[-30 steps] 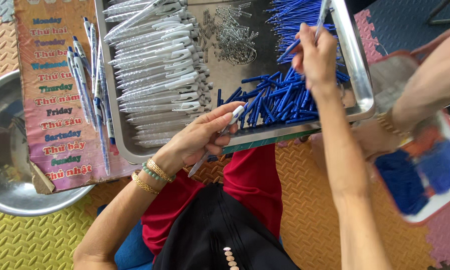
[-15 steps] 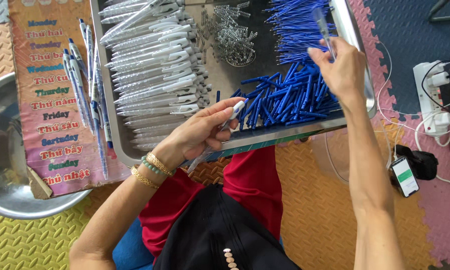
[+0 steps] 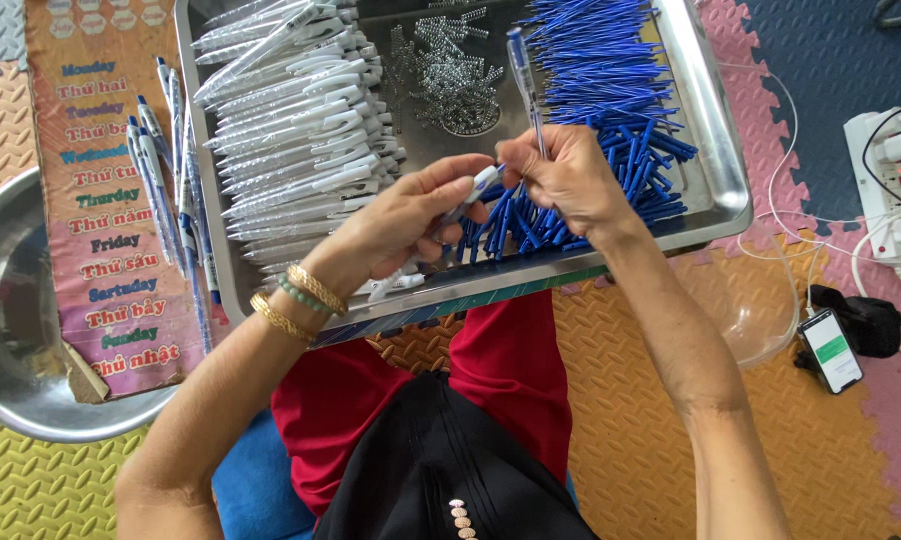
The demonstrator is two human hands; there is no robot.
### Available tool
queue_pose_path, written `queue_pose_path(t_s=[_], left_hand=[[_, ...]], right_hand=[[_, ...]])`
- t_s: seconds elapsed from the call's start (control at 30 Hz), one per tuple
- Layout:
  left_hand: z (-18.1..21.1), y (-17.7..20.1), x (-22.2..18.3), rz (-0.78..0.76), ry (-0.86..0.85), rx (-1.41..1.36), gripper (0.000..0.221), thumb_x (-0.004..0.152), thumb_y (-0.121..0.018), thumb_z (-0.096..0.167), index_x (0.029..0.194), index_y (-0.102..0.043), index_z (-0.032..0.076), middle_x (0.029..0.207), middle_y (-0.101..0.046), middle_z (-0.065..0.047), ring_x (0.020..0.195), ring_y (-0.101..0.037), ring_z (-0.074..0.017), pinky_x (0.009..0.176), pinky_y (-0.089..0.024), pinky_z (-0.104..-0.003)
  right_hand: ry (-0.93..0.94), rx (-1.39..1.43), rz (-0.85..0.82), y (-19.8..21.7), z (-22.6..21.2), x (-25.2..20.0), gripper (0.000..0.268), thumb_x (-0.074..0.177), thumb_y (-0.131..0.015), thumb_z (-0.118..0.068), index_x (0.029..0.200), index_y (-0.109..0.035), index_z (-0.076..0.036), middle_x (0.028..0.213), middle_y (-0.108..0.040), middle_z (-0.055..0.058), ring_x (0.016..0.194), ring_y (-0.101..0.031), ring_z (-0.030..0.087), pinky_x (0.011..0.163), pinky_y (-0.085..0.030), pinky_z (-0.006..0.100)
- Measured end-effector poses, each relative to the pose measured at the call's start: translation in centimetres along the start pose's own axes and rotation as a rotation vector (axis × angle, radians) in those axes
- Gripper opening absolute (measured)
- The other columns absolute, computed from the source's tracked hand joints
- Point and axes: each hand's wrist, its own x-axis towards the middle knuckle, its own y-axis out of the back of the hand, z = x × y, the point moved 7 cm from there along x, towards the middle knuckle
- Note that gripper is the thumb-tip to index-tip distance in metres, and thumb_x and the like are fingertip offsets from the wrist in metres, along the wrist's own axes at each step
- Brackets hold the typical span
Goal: The person assembles ballpoint pens by inserting blue ink cartridges into white pen barrels and attaching clear caps, working from a metal tray on their lap.
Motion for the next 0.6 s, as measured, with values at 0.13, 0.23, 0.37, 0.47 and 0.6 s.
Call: queue_pose_path(t_s=[0.13, 0.23, 0.37, 0.47, 0.6], left_hand=[[3.8, -0.7, -0.3, 0.063, 0.156, 0.141, 0.049, 0.114, -0.053, 0.02, 0.162, -0.058, 0.015, 0.104, -0.073, -0.009, 0.062, -0.055, -0.0072, 0.042, -0.041, -0.015], [5.2, 0.4, 0.6, 0.082, 0.157, 0.188, 0.05, 0.114, -0.054, 0.02, 0.163, -0.057, 0.012, 0.097, -0.074, -0.006, 0.06, -0.06, -0.0059, 0.043, -0.046, -0.015], [7.4, 1.6, 2.4, 0.093, 0.143, 0.28, 0.05, 0.114, -0.054, 0.02, 0.162, -0.058, 0.009, 0.099, -0.078, -0.009, 0.057, -0.063, -0.0046, 0.043, -0.055, -0.012], [9.1, 2.6, 4.1, 0.209, 0.196, 0.513, 0.047, 0.115, -0.053, 0.025, 0.161, -0.061, 0.016, 0.1, -0.079, -0.004, 0.055, -0.059, -0.0034, 0.043, -0.05, -0.013], [11.0, 4.4, 8.2, 0.244, 0.122, 1.067, 0.025, 0.12, -0.046, 0.018, 0.129, -0.066, 0.007, 0.095, -0.081, -0.007, 0.062, -0.068, -0.0065, 0.047, -0.05, -0.014]], right_hand=[[-0.135, -0.238, 0.042, 3.1, -1.8, 1.6, 0.025, 0.111, -0.073, -0.032, 0.101, -0.076, -0.01, 0.092, -0.076, 0.006, 0.056, -0.055, 0.005, 0.042, -0.037, 0.013], [-0.112, -0.159, 0.14, 7.3, -1.9, 3.9, 0.026, 0.107, -0.082, -0.033, 0.1, -0.076, -0.009, 0.087, -0.075, 0.006, 0.047, -0.05, 0.003, 0.036, -0.034, 0.013], [-0.13, -0.158, 0.241, 13.4, -0.9, 6.6, 0.03, 0.104, -0.086, -0.039, 0.096, -0.069, -0.015, 0.087, -0.073, 0.002, 0.048, -0.048, -0.001, 0.037, -0.031, 0.012], [-0.03, -0.252, 0.379, 18.8, 0.5, 8.4, 0.036, 0.104, -0.088, -0.045, 0.101, -0.072, -0.013, 0.087, -0.076, 0.002, 0.048, -0.052, -0.003, 0.035, -0.032, 0.014], [0.014, -0.324, 0.457, 23.0, 1.8, 9.0, 0.029, 0.115, -0.079, -0.029, 0.099, -0.07, -0.007, 0.087, -0.077, 0.004, 0.048, -0.051, -0.002, 0.037, -0.029, 0.017]])
